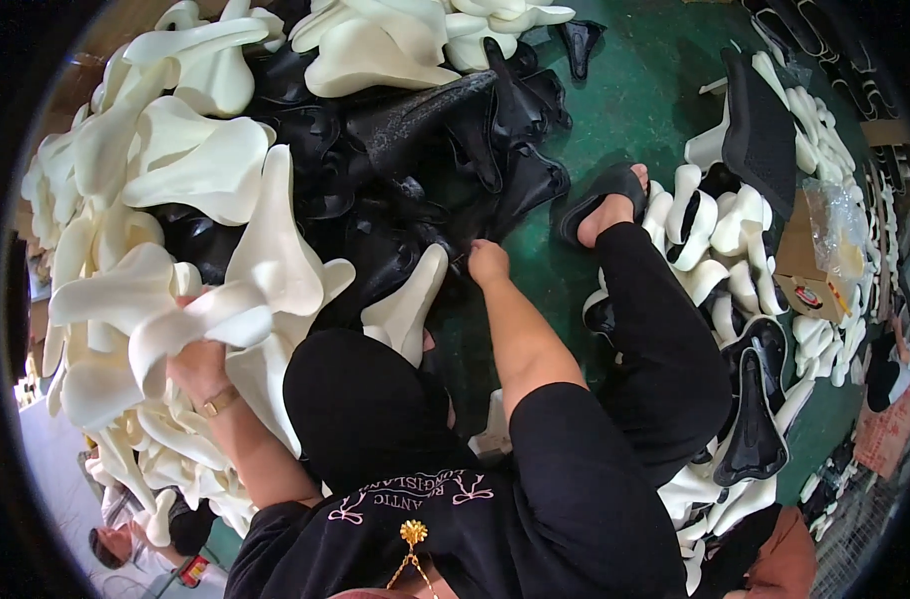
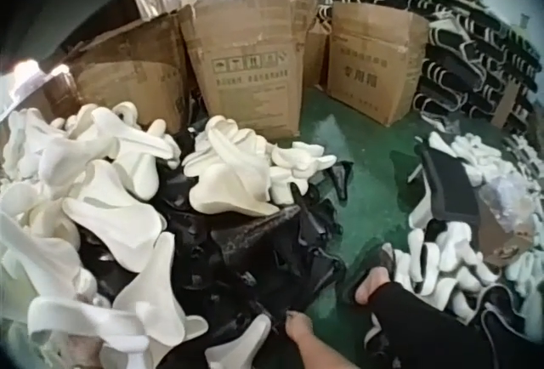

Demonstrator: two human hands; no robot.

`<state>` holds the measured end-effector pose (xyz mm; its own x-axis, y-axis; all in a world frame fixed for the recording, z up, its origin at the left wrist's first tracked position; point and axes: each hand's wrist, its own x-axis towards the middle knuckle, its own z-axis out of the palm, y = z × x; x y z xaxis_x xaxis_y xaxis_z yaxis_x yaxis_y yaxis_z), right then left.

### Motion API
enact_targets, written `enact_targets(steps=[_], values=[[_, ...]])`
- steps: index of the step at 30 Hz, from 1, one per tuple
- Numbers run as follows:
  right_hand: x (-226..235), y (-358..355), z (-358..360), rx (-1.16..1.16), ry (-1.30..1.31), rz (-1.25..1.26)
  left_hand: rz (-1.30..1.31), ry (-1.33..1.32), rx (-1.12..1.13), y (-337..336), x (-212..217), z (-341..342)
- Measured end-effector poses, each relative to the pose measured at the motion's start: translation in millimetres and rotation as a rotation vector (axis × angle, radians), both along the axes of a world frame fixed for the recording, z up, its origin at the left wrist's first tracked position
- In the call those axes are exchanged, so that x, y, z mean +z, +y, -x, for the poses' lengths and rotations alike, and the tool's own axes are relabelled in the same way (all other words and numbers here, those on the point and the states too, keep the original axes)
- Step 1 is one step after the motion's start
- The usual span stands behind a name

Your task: Sorting and matching bicycle seat components from a pile on the floor.

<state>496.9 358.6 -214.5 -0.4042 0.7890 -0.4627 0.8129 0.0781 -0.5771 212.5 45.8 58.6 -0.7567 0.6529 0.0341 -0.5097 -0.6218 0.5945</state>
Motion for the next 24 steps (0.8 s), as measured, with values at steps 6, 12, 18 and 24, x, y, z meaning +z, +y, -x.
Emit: enact_targets(steps=[6,12,18,24], values=[[76.2,36.1,-101.0,0.104,-0.047,-0.160,0.185,-0.299,-0.098,75.8,23.6,-40.3],[195.3,39.9,-145.9,-0.157,0.341,-0.304,0.112,-0.214,-0.250,94.3,60.8,-80.0],[277.5,3.5,-177.2,-0.385,0.951,-0.113,0.116,-0.218,-0.436,108.0,91.9,-151.8],[353.8,-66.8,-193.3,-0.209,0.940,-0.448,0.431,-0.103,-0.470,145.1,93.0,-238.1]])
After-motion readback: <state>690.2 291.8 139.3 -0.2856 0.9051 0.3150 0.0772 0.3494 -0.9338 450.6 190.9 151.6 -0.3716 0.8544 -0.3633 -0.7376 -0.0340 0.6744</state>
